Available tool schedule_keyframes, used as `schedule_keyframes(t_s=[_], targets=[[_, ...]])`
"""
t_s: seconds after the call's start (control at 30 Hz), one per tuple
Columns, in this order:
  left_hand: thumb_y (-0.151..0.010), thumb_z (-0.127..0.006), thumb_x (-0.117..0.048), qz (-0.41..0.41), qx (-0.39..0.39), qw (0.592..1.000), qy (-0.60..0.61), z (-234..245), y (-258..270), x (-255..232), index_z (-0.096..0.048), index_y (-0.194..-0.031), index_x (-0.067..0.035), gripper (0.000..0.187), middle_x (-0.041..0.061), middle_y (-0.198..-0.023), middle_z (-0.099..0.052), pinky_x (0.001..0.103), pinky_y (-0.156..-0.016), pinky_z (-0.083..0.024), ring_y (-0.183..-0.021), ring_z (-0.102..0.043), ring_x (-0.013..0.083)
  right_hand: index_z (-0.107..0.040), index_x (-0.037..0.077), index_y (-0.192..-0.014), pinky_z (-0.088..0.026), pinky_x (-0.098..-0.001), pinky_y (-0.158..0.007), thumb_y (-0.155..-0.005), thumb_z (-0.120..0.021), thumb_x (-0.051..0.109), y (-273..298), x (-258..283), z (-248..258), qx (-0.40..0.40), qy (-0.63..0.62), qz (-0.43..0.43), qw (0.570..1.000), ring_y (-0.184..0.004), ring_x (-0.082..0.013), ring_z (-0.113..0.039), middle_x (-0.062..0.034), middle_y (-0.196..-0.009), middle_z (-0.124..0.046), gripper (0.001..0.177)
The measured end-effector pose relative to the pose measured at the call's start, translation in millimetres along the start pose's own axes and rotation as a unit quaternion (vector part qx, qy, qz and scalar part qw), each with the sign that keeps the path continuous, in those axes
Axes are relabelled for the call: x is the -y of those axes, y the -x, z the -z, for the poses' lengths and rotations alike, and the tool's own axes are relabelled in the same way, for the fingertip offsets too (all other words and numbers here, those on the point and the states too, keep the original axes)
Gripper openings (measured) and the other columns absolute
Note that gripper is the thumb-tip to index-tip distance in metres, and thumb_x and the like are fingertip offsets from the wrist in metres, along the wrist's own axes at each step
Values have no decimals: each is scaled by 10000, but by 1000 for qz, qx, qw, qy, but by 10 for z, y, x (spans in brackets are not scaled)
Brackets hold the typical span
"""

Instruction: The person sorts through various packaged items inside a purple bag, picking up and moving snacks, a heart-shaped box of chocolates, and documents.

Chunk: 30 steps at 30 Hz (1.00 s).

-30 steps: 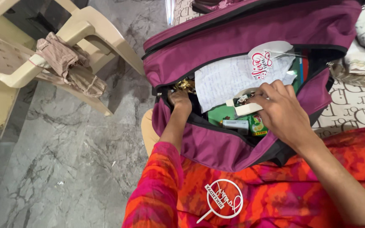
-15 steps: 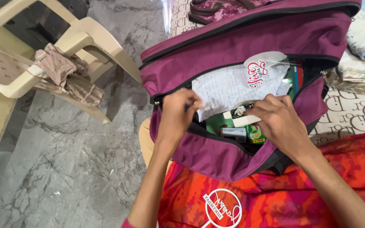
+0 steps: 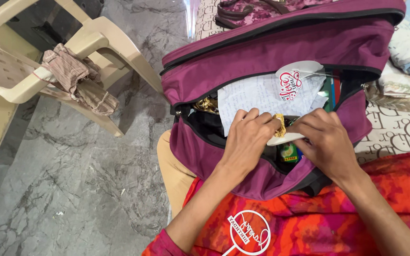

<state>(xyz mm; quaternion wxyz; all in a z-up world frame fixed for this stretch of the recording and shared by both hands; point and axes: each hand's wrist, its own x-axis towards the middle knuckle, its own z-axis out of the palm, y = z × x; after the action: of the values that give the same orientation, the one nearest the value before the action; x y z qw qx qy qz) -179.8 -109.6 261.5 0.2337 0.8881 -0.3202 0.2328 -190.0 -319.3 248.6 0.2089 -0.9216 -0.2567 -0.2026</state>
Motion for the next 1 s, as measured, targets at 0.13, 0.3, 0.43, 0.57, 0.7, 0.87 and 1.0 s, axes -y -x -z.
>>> schedule_keyframes(t_s=[0.13,0.3,0.43,0.57,0.7,0.87,1.0], targets=[[-877,-596,-68,-12,10,998,63,17,34,22,-720,-1115,-54,269,32,-911,-663,376,-828,-407,-907,-616,220,-724,61,-910,-484,-398,-801,-676,-785,31,49,-21,22,-9,-16,11,1000,-935,-252,-629,-28,-943,-691,243],[-771,-646,-125,-18,117,991,-69,-42,-60,-71,-743,-759,-130,98,73,-911,-691,387,-842,-425,-958,-621,244,-686,22,-979,-567,-333,-733,-739,-809,30,136,15,41,-35,-95,-64,993,-871,-220,-697,-61,-1014,-684,270],[-742,-674,-127,-31,132,984,-112,-77,-123,-179,-756,-769,-108,88,96,-885,-682,370,-856,-435,-1040,-572,267,-709,42,-993,-587,-334,-778,-773,-814,50,175,7,114,-43,-53,-38,997,-943,-236,-723,-66,-1044,-709,244],[-708,-681,-96,-48,95,990,-89,-101,-201,-45,-742,-738,-98,69,171,-1145,-661,389,-852,-464,-1077,-556,302,-721,47,-1005,-588,-315,-725,-802,-821,75,130,18,159,-20,-85,-88,992,-866,-188,-725,-50,-1010,-718,228],[-745,-593,10,-51,124,975,179,-101,-143,259,-723,-1035,-62,326,208,-1383,-583,433,-954,-491,-1165,-571,349,-731,36,-1093,-589,-308,-733,-799,-796,72,64,146,201,-58,-89,-94,990,-878,-203,-702,-111,-1099,-666,303],[-1056,-582,-148,81,138,828,538,-189,151,454,-492,-1424,-94,382,125,-1458,-598,370,-1202,-446,-1407,-570,251,-718,21,-1117,-570,-317,-689,-826,-787,52,-33,142,220,-10,-109,-129,986,-843,-197,-711,-106,-1058,-689,300],[-736,-877,-185,33,57,889,453,-338,192,488,-506,-1385,8,772,168,-1363,-609,386,-1087,-464,-1291,-575,226,-698,3,-1071,-554,-324,-674,-867,-791,52,-159,133,167,-7,-127,-157,979,-789,-196,-712,-87,-1015,-705,229]])
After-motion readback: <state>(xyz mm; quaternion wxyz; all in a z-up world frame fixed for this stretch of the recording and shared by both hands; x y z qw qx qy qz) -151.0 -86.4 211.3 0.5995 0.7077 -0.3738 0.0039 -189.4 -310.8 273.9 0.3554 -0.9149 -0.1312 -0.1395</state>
